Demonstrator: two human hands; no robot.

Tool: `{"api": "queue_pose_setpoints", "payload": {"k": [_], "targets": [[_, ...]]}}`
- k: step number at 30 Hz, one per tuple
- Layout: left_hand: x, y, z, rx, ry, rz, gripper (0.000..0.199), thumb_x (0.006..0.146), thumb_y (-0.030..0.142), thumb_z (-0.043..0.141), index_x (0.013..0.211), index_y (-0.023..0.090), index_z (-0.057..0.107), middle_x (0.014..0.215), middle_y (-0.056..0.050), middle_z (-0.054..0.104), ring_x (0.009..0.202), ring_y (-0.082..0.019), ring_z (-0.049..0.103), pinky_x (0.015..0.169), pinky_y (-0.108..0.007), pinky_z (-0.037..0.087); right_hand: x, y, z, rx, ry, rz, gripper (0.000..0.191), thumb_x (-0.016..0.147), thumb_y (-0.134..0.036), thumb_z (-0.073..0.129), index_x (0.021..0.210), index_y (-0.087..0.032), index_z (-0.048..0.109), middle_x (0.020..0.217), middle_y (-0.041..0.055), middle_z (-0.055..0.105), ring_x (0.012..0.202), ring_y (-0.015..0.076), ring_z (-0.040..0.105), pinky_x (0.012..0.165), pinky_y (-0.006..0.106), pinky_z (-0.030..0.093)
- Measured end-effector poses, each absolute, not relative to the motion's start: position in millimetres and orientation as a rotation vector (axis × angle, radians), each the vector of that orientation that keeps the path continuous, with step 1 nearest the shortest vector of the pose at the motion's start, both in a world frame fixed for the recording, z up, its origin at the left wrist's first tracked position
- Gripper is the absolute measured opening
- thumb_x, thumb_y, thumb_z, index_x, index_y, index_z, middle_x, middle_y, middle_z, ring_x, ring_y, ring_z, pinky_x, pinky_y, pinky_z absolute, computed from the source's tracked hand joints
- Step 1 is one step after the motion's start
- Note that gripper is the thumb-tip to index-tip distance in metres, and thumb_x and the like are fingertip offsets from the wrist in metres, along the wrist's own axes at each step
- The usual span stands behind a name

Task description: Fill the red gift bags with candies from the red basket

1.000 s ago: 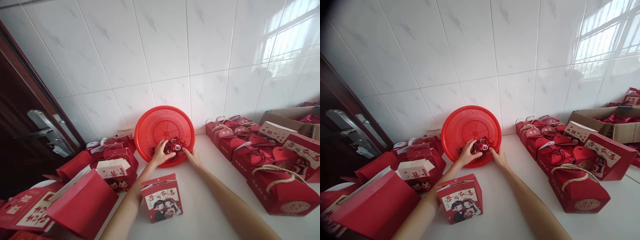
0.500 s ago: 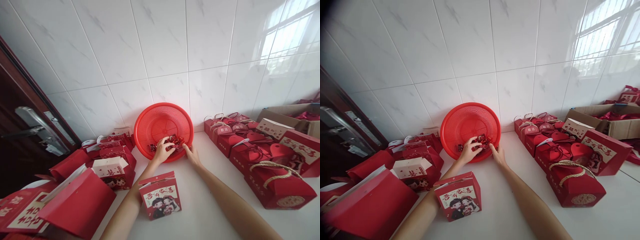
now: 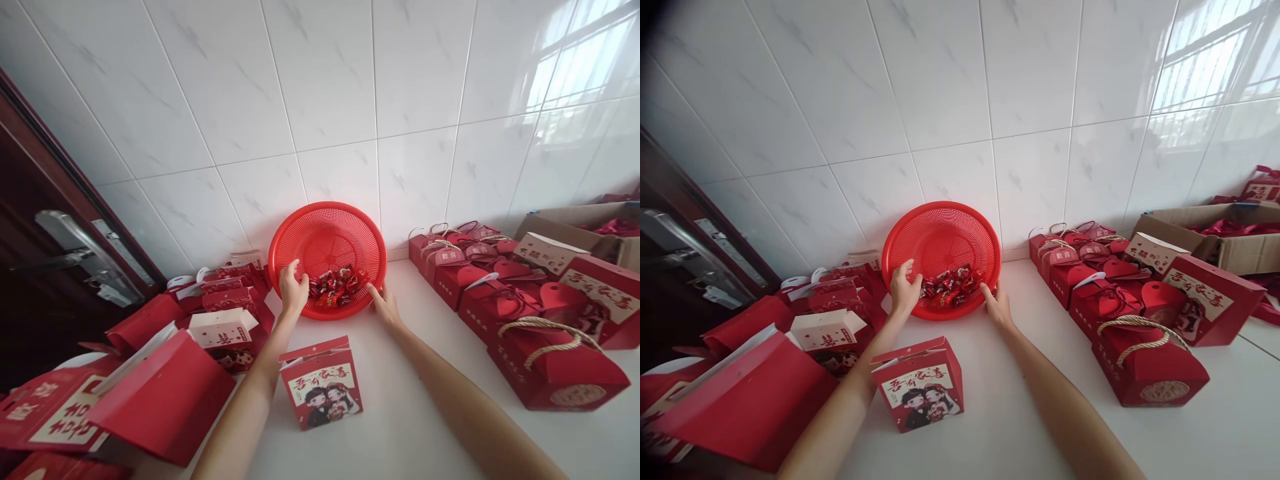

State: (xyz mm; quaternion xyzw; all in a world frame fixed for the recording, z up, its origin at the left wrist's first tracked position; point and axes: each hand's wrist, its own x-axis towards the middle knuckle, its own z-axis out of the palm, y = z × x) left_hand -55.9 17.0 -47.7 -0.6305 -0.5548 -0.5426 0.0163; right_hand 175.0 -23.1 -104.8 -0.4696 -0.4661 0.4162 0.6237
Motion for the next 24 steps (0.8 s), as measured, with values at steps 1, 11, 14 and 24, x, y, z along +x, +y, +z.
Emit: {"api": "queue_pose_setpoints", "payload": {"k": [1, 11, 14, 24], "targets": [[-55.8, 15.2, -46.7, -1.985, -1.708, -1.667, 0.036, 0.080, 0.012, 0.056, 0.114, 0.017, 0.067, 0.113, -0.012, 0.069, 0.107, -0.027, 0.066, 0.102, -0.043, 0.050, 175.0, -22.9, -105.1, -1.078, -1.068, 0.956, 0.056, 0.076, -0.062, 0.060, 0.112, -0.017, 0.060, 0.071, 0.0002, 0.066, 0.046, 0.0128, 0.052, 0.043, 0.025, 0.044], [-25.8, 10.9, -55.4, -2.405, -1.677, -1.334, 0.024, 0.075, 0.016, 0.067, 0.096, 0.022, 0.077, 0.101, -0.007, 0.072, 0.095, -0.024, 0.069, 0.095, -0.039, 0.055, 175.0, -22.4, -107.1, -1.063, -1.076, 0.951, 0.053, 0.076, -0.060, 0.060, 0.108, -0.018, 0.061, 0.069, 0.0002, 0.067, 0.047, 0.0133, 0.053, 0.044, 0.025, 0.043], [-23.3, 19.5, -55.0, -2.402, -1.771, -1.293, 0.025, 0.069, 0.009, 0.069, 0.087, 0.023, 0.078, 0.091, -0.009, 0.075, 0.094, -0.029, 0.070, 0.095, -0.045, 0.053, 174.7, -23.0, -106.3, -1.054, -1.079, 0.960, 0.050, 0.076, -0.061, 0.061, 0.102, -0.018, 0.060, 0.068, -0.0005, 0.065, 0.045, 0.0122, 0.051, 0.043, 0.025, 0.042], [-30.5, 20.1, -50.7, -2.284, -1.837, -1.812, 0.017, 0.077, 0.017, 0.067, 0.090, 0.018, 0.078, 0.097, -0.009, 0.079, 0.095, -0.025, 0.073, 0.095, -0.042, 0.056, 175.1, -20.8, -107.8, -1.043, -1.067, 0.934, 0.052, 0.080, -0.063, 0.057, 0.105, -0.018, 0.061, 0.069, 0.0001, 0.065, 0.046, 0.0141, 0.053, 0.044, 0.027, 0.044]]}}
